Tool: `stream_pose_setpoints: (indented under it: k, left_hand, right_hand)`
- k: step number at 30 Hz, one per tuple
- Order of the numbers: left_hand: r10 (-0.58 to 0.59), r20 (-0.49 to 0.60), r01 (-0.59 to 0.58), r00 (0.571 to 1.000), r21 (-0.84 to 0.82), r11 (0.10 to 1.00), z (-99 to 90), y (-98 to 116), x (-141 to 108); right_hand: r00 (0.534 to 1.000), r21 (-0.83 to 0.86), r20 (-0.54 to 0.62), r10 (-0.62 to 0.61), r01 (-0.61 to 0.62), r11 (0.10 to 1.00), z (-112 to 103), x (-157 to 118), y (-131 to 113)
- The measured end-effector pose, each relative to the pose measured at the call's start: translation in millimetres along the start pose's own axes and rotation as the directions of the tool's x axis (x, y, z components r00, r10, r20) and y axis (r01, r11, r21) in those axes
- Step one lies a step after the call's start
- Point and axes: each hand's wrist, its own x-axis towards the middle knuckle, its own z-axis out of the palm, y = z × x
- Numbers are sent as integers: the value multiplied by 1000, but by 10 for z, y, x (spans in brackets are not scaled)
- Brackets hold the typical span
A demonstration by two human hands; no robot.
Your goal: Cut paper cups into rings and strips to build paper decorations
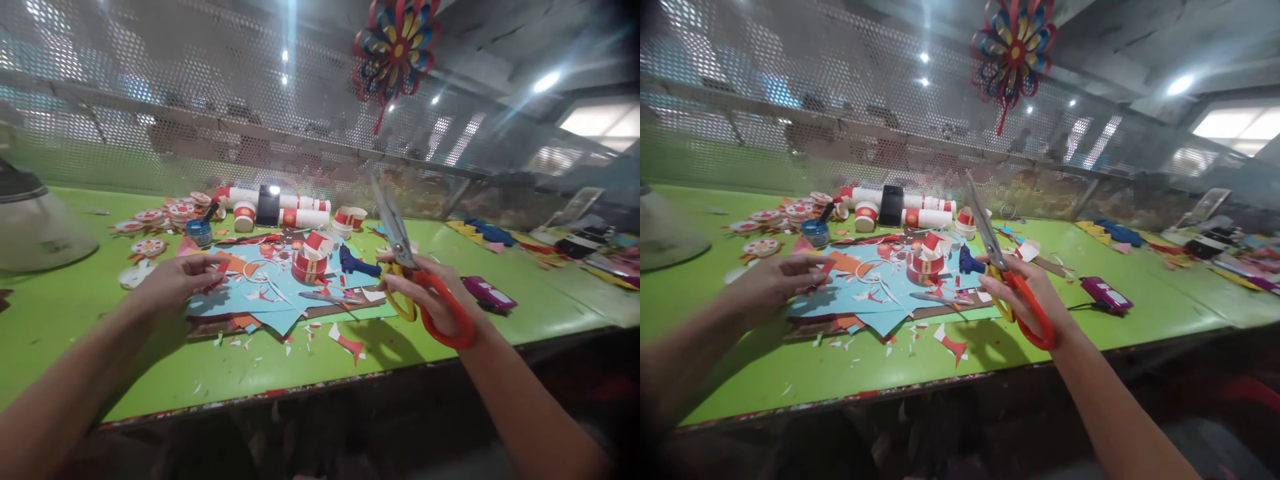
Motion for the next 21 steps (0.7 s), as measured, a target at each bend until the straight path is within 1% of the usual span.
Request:
stream_pose_setpoints:
  k: [3, 6, 9, 12, 16, 21]
  left_hand:
    - [21, -5, -21, 1000, 4, 1000, -2, -14, 12]
    - [46, -25, -47, 999, -28, 999, -25, -24, 18]
    - [74, -26, -76, 997, -76, 994, -51, -25, 19]
    - [65, -39, -69, 997, -92, 993, -49, -14, 9]
    - [54, -40, -55, 998, -24, 998, -10, -5, -8]
    - [113, -54, -110, 992, 52, 993, -9, -35, 23]
  right_hand:
    - [997, -6, -77, -22, 22, 1000, -72, -37, -22]
    - [995, -55, -87, -41, 36, 998, -146, -75, -43]
    - [997, -166, -46, -53, 45, 985, -169, -99, -33]
    - [997, -258, -2, -71, 69, 964, -142, -112, 6]
    - [993, -323, 99, -71, 99, 941, -107, -134, 105]
    - [982, -419, 188, -38, 115, 900, -107, -156, 203]
